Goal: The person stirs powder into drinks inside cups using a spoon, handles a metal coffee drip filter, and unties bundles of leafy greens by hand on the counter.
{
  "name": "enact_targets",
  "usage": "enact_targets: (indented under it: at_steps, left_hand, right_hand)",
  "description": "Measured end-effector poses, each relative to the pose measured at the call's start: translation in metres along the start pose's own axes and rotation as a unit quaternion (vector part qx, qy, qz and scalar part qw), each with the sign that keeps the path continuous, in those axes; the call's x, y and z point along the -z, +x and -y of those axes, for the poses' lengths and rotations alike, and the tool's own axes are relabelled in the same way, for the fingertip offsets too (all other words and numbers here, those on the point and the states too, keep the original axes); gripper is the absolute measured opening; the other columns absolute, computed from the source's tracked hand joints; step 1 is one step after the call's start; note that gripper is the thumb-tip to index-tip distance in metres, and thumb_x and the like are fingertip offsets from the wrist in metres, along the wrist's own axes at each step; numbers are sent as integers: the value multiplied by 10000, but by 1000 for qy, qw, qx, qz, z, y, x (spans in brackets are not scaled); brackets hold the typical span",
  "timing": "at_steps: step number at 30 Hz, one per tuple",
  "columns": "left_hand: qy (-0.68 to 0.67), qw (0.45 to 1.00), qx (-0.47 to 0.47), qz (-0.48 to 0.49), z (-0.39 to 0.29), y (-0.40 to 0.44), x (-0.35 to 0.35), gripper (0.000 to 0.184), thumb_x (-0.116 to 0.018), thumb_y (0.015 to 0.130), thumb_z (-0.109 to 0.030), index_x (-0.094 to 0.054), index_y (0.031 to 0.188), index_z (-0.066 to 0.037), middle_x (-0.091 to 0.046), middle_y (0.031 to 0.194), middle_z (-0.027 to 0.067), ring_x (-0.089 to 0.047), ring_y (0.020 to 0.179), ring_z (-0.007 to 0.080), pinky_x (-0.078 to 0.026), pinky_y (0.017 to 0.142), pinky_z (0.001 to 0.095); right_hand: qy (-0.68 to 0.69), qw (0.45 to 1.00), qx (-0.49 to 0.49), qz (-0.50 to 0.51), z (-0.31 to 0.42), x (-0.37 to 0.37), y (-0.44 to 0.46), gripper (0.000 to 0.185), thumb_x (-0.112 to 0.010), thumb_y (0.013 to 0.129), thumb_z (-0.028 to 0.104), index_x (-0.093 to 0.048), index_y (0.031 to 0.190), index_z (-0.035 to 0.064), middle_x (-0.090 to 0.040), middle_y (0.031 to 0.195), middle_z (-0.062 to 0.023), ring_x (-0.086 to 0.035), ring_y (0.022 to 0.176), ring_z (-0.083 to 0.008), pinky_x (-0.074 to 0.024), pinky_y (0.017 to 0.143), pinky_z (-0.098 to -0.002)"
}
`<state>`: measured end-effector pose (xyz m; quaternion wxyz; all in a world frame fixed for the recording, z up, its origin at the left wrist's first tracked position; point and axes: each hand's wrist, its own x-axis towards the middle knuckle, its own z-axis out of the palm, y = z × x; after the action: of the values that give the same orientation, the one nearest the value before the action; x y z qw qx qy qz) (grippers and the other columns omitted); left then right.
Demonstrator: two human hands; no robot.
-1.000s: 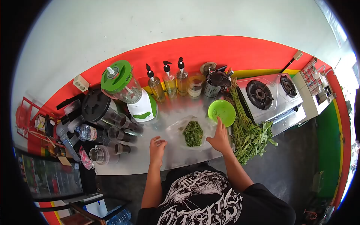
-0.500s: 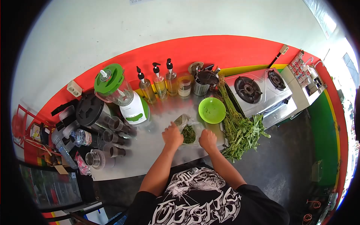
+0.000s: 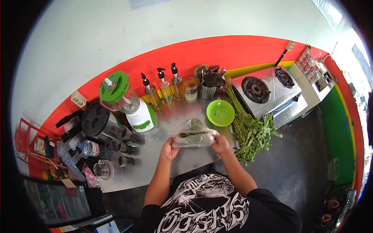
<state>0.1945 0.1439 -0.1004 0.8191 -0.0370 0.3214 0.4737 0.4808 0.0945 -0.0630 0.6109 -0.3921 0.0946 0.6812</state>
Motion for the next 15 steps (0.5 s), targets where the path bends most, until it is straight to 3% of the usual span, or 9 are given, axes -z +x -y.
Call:
enact_targets:
  at_steps: [2, 3, 4, 8, 10, 11, 13, 14, 15]
  left_hand:
    - [-54, 992, 17, 110, 1, 0, 27, 227, -411, 1129, -201, -593, 1134, -64, -651, 933, 70, -634, 785, 213, -549, 676, 363]
    - [-84, 982, 19, 168, -7, -1, 33, 235, -416, 1117, -205, -595, 1036, -76, -620, 780, 32, -590, 625, 179, -500, 553, 301]
    - [-73, 997, 13, 28, -13, -14, 12, 244, -449, 1074, -253, -555, 920, -96, -504, 667, 8, -437, 517, 144, -347, 471, 282]
    - [137, 988, 1, -76, -41, -21, 28, 247, -555, 1023, -300, -654, 952, -86, -539, 666, -5, -500, 509, 156, -392, 461, 288]
    - [254, 961, -12, -112, -48, -37, 15, 250, -574, 1013, -304, -680, 1020, -77, -558, 674, -2, -508, 505, 150, -394, 458, 286]
    - [365, 919, -18, -150, -51, -44, 13, 277, -593, 1002, -307, -706, 1087, -69, -577, 681, 0, -516, 501, 143, -396, 455, 283]
    - [374, 917, 35, -132, -60, -41, 22, 407, -643, 962, -290, -670, 1291, -51, -669, 885, 94, -646, 695, 210, -517, 598, 334]
    - [563, 797, -130, -177, -51, -50, 17, 456, -668, 943, -282, -640, 1336, -53, -659, 1014, 141, -657, 844, 261, -543, 718, 385]
    - [710, 613, -282, -202, -44, -61, 6, 514, -694, 924, -275, -611, 1381, -55, -648, 1143, 187, -668, 993, 312, -568, 838, 437]
  right_hand:
    - [41, 998, -21, -51, -11, 6, 10, 289, -498, 974, 25, -676, 1200, -5, -720, 1071, -157, -674, 799, -240, -539, 655, -345]
    - [45, 996, -59, 42, -21, 42, 48, 295, -526, 966, 84, -678, 1207, 6, -719, 1087, -163, -676, 812, -252, -547, 672, -350]
    - [51, 992, -75, 89, -23, 61, 56, 303, -540, 962, 114, -679, 1211, 11, -719, 1096, -166, -677, 819, -258, -551, 680, -352]
    - [18, 957, -177, 230, -33, 47, 51, 271, -589, 966, 244, -676, 1109, 31, -697, 977, -126, -688, 837, -255, -575, 723, -381]
    - [-237, 968, -10, -79, -52, 4, 18, 353, -698, 890, 281, -673, 1147, 40, -679, 936, -115, -680, 858, -271, -565, 766, -406]
    - [-234, 969, -12, -80, -59, -4, 11, 353, -698, 890, 281, -673, 1147, 40, -679, 936, -115, -680, 858, -271, -565, 766, -406]
    - [-555, 798, 169, -163, -62, -19, -8, 494, -772, 840, 278, -651, 1265, 55, -673, 1071, -146, -662, 1025, -331, -541, 896, -471]
    - [-553, 799, 160, -171, -69, -23, -25, 494, -772, 840, 278, -651, 1265, 55, -673, 1071, -146, -662, 1025, -331, -541, 896, -471]
    - [-665, 666, 302, -152, -72, -46, -52, 536, -783, 842, 276, -635, 1316, 71, -649, 1181, -160, -626, 1116, -366, -511, 953, -494]
